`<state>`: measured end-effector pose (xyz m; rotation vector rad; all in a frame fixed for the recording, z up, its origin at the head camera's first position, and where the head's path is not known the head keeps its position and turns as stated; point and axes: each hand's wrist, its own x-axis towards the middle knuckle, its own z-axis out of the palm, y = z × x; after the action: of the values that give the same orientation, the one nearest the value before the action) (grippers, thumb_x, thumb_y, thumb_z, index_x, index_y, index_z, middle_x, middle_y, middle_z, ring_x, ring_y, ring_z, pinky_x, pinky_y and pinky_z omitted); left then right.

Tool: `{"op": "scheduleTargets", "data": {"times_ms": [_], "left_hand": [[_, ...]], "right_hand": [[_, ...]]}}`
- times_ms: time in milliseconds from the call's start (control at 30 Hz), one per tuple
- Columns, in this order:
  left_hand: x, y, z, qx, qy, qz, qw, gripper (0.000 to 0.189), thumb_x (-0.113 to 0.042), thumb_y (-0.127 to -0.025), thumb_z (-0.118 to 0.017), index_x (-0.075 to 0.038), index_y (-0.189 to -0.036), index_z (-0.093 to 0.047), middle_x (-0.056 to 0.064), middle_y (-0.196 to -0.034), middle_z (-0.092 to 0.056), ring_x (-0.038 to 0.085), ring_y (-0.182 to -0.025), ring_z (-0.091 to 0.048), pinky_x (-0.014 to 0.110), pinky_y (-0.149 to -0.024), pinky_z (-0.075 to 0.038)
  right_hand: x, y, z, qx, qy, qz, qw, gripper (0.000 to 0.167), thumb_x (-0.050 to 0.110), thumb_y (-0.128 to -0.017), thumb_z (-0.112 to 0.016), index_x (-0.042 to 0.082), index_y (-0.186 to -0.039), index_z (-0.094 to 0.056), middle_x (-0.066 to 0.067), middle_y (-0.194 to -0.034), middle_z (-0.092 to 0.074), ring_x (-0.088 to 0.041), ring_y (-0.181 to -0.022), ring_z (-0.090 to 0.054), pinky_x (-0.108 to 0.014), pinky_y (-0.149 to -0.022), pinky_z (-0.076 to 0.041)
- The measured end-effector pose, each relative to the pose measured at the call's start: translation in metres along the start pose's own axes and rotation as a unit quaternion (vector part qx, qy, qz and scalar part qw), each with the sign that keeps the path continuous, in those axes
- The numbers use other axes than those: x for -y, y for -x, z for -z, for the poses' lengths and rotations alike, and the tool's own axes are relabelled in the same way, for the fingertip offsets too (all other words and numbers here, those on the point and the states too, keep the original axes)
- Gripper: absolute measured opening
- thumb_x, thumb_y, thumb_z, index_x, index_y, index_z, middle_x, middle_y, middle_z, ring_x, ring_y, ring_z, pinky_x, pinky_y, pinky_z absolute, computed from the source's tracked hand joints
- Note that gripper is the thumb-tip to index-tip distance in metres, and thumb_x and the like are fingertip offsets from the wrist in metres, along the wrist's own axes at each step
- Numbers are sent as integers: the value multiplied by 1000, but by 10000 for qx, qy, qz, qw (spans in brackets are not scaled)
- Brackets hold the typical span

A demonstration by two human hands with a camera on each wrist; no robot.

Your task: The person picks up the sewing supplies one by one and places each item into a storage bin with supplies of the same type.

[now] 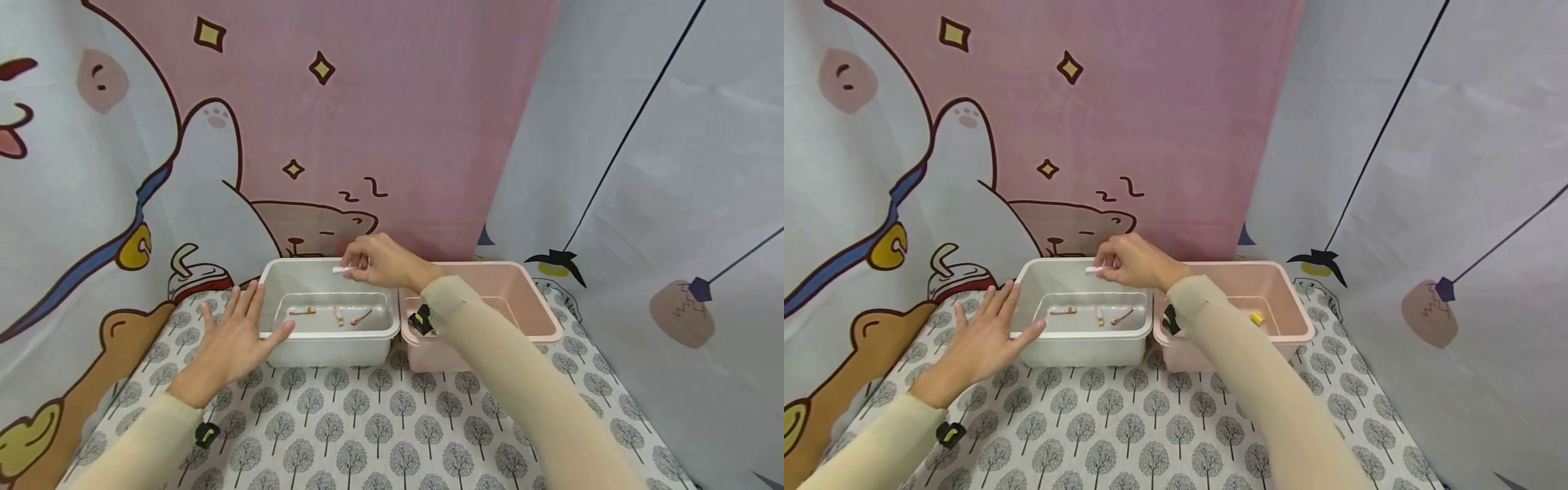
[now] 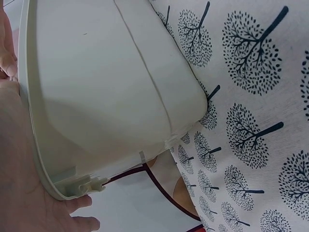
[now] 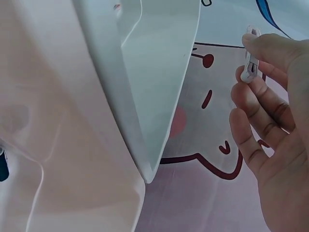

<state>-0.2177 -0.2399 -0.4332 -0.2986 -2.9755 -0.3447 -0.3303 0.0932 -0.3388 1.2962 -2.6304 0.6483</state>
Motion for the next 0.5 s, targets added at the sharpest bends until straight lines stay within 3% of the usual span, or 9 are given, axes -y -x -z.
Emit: {"op": "scheduleTargets", "data": {"times_ms": [300,500], "left_hand": [[-2,2,2,-27,-10,-11,10000,117,-86,-112,-40,0,-186,-12,27,-195,-8,61,-180,-8,98,-129,10],[-3,2,3,-13,-7,-1,10000,116,-86,-112,-40,0,-186,-12,27,-195,-8,61,-180,-8,98,-129,10]], "right_hand": [[-6,-5,-2,-118,110,-206,9997,12,21,-108,-87,13,-117,-89,-1,-105,-84,-12,-92,-75,-25,-83,-63],[-10,-6,-3,-232,114,-346,9991,11,21,-108,-86,13,-115,-89,0,-102,-85,-21,-94,-78,-28,-82,-62]]}}
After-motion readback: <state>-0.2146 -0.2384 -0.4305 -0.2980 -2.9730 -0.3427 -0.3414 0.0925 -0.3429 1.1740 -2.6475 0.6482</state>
